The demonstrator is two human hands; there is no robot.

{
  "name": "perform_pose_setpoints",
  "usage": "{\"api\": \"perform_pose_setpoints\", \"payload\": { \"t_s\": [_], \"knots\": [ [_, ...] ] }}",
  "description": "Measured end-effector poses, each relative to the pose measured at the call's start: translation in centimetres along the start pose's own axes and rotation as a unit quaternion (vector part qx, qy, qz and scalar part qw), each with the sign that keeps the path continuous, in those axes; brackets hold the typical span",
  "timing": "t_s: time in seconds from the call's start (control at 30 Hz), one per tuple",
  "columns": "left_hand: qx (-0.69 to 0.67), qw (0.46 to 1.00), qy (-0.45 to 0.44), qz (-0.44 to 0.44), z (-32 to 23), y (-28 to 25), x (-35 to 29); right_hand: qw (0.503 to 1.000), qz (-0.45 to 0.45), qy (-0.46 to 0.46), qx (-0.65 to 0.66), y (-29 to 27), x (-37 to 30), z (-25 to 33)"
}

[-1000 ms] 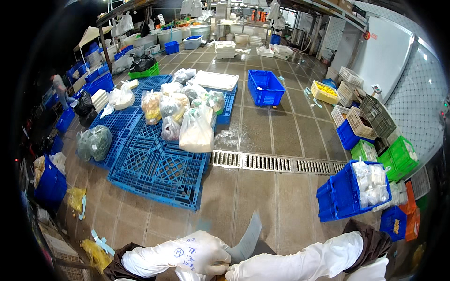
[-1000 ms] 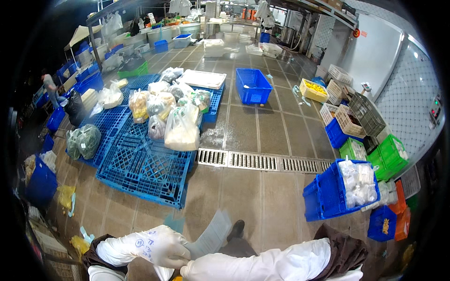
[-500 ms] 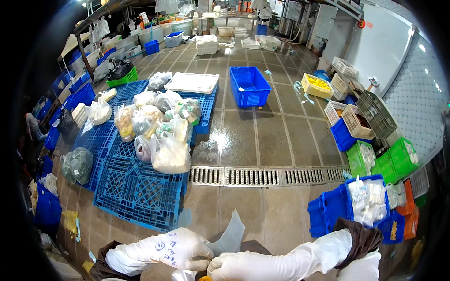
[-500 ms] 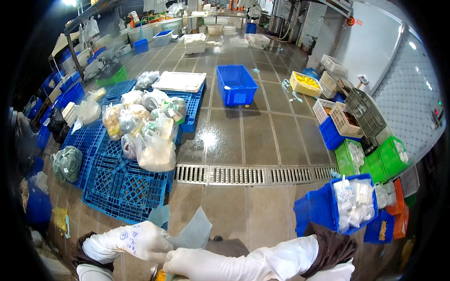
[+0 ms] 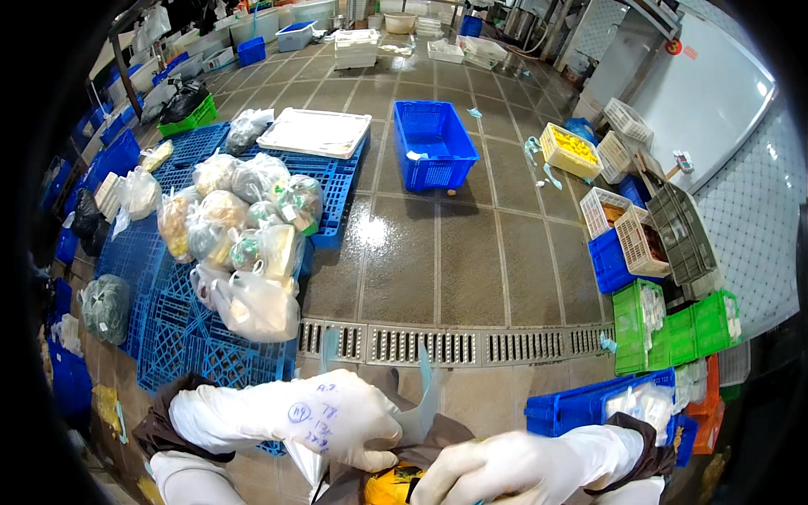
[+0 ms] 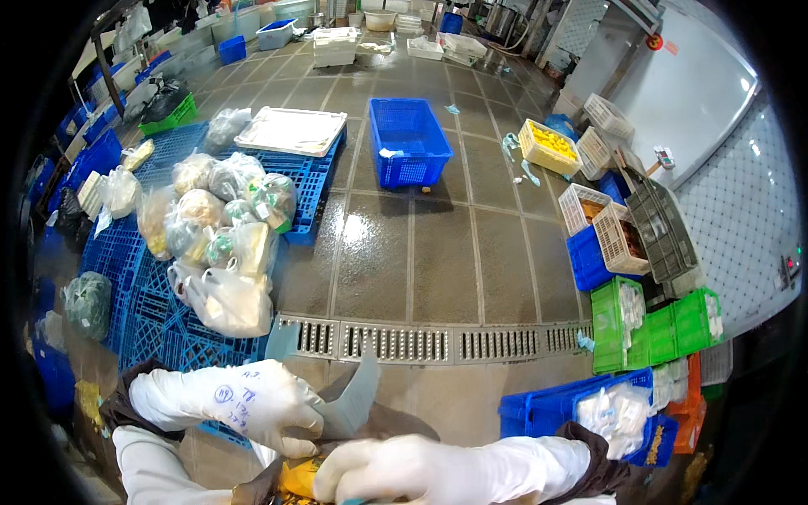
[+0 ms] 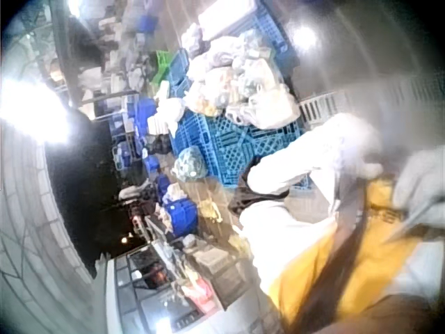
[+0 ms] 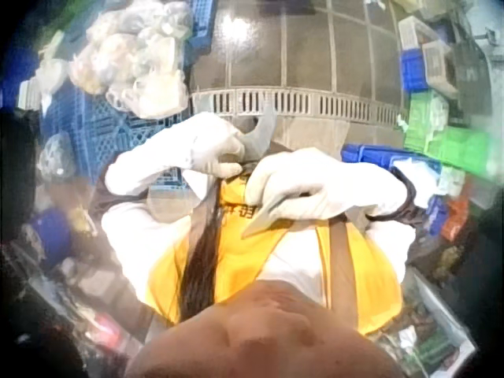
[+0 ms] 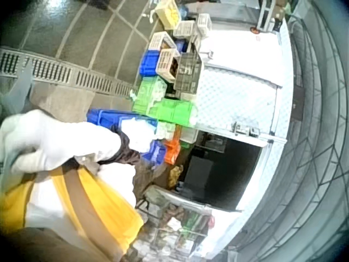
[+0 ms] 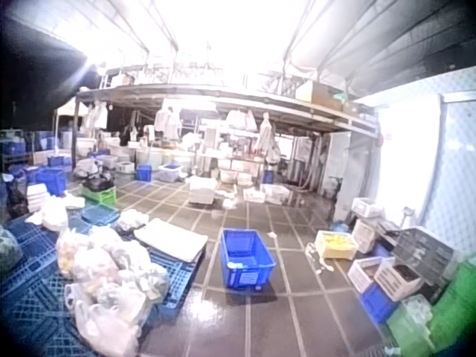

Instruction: The person packs individually wrapped food items from a green basket into plastic bags and places them into a blue crate. The person then walks to a table and sorts through a stack of papers.

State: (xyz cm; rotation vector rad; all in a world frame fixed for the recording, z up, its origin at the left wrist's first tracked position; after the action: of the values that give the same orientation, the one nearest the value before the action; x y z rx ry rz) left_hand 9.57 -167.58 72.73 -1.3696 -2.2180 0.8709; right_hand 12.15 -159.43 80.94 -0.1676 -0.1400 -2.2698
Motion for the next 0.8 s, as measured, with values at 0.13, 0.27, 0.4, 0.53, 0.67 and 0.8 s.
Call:
{"api": "perform_pose_setpoints", "payload": {
  "t_s": [0.13, 0.27, 0.4, 0.53, 0.67, 0.8],
  "knots": [
    [-0.043, 0.999, 0.006, 0.022, 4.9, -5.1, 6.7, 0.986, -0.064, 0.02, -0.152, -9.1, 2.8, -0.9],
    [-0.03, 0.995, 0.002, 0.099, 8.3, -8.8, 15.4, 0.967, -0.061, -0.062, -0.24, -15.7, 5.0, -2.1],
    [-0.015, 0.996, 0.002, 0.09, 12.8, -12.2, 24.4, 0.966, -0.021, 0.046, -0.254, -24.6, 6.6, -5.3],
    [-0.013, 0.995, 0.09, 0.047, 17.1, -15.6, 33.9, 0.973, -0.133, -0.029, -0.184, -36.3, 8.1, -4.8],
    [-0.002, 0.983, 0.078, 0.165, 20.6, -18.4, 43.6, 0.977, -0.179, -0.037, -0.108, -46.7, 9.0, -3.4],
    [0.015, 0.978, 0.089, 0.189, 21.8, -21.5, 54.0, 0.973, -0.171, -0.09, -0.129, -54.8, 9.1, -1.7]
  ]
}}
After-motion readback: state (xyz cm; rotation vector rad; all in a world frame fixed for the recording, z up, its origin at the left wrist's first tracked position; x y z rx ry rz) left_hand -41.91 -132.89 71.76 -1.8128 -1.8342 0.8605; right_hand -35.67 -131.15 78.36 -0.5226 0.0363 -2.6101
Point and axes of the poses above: each hand's wrist, its own x-axis towards the middle knuckle, its own y-axis out of the palm, z = x × y, the point moved 8 cm from there along x, towards the middle knuckle, and after that the axes turned 15 degrees about -z, right-handed, at the moved point
